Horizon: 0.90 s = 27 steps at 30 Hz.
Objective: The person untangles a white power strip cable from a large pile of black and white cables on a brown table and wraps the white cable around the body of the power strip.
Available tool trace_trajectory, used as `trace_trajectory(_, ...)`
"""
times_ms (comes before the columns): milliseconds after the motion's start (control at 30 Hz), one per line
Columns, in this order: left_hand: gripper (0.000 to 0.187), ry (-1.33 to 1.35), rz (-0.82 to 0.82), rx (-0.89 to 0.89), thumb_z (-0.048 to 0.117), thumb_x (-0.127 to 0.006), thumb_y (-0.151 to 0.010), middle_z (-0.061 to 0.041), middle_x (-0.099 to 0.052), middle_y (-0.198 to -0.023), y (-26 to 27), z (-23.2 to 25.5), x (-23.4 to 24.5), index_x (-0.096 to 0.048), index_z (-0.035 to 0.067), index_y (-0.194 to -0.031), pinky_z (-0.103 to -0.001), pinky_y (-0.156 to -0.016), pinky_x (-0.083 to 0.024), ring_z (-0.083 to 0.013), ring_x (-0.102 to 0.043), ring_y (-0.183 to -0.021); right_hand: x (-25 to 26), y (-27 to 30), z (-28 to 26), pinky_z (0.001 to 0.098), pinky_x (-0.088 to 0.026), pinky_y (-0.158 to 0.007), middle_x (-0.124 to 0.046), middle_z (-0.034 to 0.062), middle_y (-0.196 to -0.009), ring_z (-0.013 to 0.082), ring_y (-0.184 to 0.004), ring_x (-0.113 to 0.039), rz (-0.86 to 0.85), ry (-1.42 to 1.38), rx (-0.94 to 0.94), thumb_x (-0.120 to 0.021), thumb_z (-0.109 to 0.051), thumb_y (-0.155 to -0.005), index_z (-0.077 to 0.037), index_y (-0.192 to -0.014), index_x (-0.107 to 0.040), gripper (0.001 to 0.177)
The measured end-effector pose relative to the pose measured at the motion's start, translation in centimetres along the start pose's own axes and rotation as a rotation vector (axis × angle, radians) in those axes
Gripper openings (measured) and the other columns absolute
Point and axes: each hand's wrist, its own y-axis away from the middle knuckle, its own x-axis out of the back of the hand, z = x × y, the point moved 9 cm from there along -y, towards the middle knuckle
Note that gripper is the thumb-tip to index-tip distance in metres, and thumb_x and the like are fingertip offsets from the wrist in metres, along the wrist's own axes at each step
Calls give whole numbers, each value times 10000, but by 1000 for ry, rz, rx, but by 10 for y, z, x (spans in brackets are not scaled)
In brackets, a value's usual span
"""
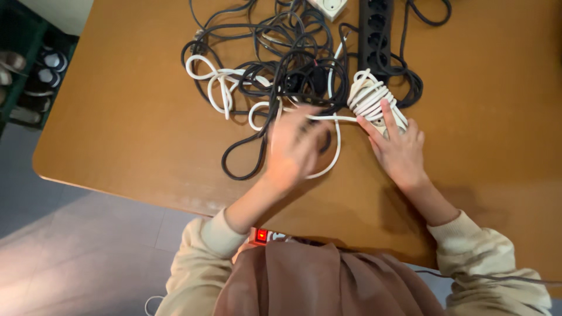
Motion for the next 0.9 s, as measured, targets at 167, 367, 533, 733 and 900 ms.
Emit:
trace_trajectory(167,413,-37,-41,726,179,-727,-902,-171,-685,-1156,47,-120,51,-662,54,-1290,-457,-950,-500,-363,-658,-1068,7,-4,0,423,-556,-725,-400,110,-1682,368,-905,-609,49,-31,49,-791,-287,-913,-423,-1534,-569,673)
trace_trajectory(367,312,4,-228,797,226,-719,-931,-125,-718,-1037,100,-143,49,-681,84,-1206,-462,-916,-481,-343,-656,-1018,24,-7,-2,367,-601,-651,-503,268,-1557,307,-764,-699,98,-196,61,-782,-238,-915,-300,-1426,-684,523)
trace_trajectory(533,277,-179,-179,556,182,-731,-876,-144,-727,-1042,100,-100,38,-696,80,-1131,-501,-847,-420,-390,-600,-1001,27,-3,-3,361,-604,-658,-488,286,-1564,314,-798,-709,116,-193,57,-768,-249,-941,-275,-1433,-687,499)
trace_trajectory(733,191,70,-71,814,164,-671,-993,-181,-688,-895,126,-121,34,-628,49,-1140,-444,-707,-515,-367,-666,-795,24,0,-2,365,-606,-653,-480,271,-1583,305,-818,-704,113,-180,57,-759,-256,-937,-308,-1460,-666,534)
trace_trajectory(900,354,187,-3,980,143,-594,-993,-185,-612,-663,126,-122,44,-562,89,-1342,-439,-569,-461,-372,-593,-579,19,-1,-2,357,-599,-600,-495,261,-1578,281,-741,-673,82,-147,47,-765,-274,-936,-338,-1462,-668,539)
